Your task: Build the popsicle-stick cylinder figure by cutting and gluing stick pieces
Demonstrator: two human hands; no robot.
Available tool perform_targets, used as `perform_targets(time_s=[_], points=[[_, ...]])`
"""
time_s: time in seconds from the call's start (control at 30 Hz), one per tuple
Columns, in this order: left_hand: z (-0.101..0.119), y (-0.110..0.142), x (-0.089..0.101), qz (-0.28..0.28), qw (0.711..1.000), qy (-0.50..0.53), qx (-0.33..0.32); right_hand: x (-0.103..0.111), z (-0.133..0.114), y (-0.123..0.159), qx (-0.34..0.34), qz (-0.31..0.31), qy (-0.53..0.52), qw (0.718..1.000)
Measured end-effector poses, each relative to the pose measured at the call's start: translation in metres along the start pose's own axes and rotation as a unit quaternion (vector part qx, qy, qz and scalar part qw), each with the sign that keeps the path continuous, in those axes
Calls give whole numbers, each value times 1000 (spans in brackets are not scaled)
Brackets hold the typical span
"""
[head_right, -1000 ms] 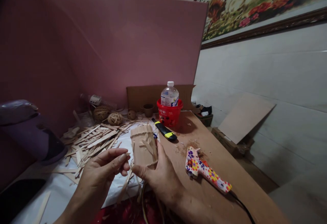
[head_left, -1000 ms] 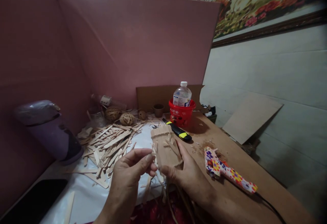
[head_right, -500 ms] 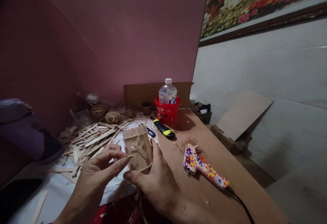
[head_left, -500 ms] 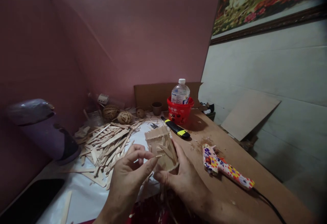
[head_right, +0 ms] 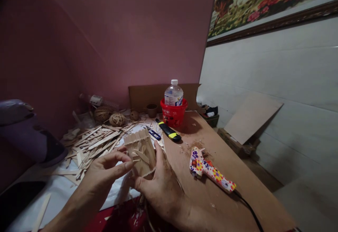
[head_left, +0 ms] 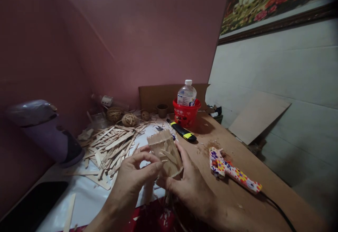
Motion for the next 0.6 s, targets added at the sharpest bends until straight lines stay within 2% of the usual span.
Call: perform_targets(time_s=[0.13,0.4,0.6], points=[[-2,0,-4,-12,999,24,28,1,-1,1,-1,4,12,1000],[-4,2,-5,8,995,84,54,-1,-1,0,4,3,21,1000],[-6,1,-6,0,997,59,56,-2,4,1,1,7,14,1000]])
Point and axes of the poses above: each hand's wrist, its own y-axis away from the middle knuckle, its own x-axis out of the back of the hand, z = x × y, the point moved 9 cm from there along -y, towards the middle knuckle, and after that the axes turned 14 degrees about y, right-handed, at the moved point
